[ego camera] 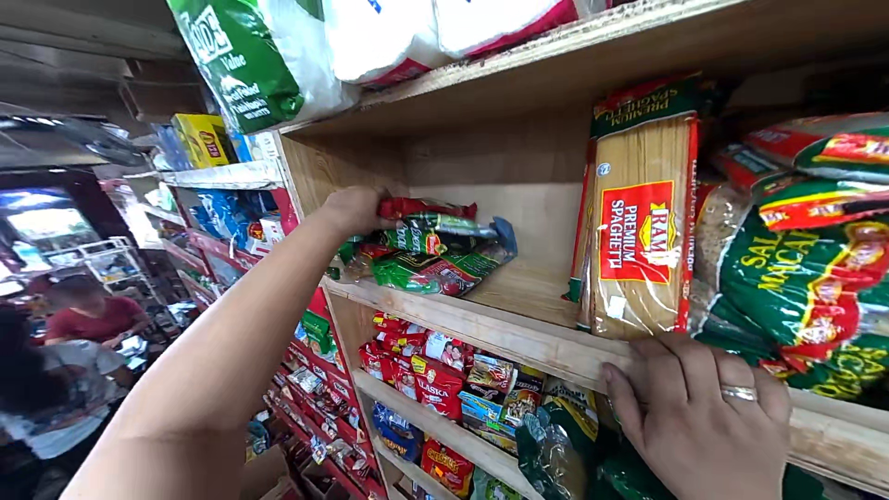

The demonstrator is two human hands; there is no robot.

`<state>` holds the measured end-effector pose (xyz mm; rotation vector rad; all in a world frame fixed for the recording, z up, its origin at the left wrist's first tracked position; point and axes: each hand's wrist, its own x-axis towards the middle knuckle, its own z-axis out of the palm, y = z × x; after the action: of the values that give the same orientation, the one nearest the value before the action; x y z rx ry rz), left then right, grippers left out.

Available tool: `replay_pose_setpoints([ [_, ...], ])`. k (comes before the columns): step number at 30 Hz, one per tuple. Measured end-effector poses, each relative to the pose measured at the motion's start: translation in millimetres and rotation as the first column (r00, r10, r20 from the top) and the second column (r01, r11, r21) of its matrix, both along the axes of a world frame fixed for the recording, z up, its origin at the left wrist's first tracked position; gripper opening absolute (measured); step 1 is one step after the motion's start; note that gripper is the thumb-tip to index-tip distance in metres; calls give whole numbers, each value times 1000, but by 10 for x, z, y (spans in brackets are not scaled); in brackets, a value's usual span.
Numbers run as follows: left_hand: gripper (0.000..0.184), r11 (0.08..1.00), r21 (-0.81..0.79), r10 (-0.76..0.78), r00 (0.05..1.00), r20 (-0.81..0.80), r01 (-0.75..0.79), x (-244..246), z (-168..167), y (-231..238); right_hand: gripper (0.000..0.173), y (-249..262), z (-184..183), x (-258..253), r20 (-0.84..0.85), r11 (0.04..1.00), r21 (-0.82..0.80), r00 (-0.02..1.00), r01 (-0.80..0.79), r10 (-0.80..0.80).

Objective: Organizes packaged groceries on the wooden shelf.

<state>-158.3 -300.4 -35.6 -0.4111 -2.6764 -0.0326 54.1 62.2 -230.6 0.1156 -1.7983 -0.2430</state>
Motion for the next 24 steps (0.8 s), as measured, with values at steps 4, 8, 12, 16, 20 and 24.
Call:
replay_pose_setpoints([
  [4,90,999,-45,3,1000,-2,-3,274,-210,38,48,-28,-2,-22,-6,1000,-22,1000,3,-3],
  [8,91,995,-22,-100,984,-149,98,667,-298,54,49,-24,-7,-42,-35,1000,-8,999,17,-17],
  [12,45,965,8,-237,886,-400,261,1051,-424,-125,50,-21,-15,-51,-49,1000,-8,999,18,-19],
  [16,23,910,-77,-399,811,-429,407,1097,-765,122,50,-43,-16,-59,-61,999,-19,998,27,-28],
  [20,24,892,-197,-446,859,-251,406,958,-883,789,46,-34,-35,-64,-65,999,-18,997,50,-51],
  [24,33,863,-346,-403,915,-33,368,586,-704,1471,44,-13,-36,-34,-33,998,-14,998,58,-58],
])
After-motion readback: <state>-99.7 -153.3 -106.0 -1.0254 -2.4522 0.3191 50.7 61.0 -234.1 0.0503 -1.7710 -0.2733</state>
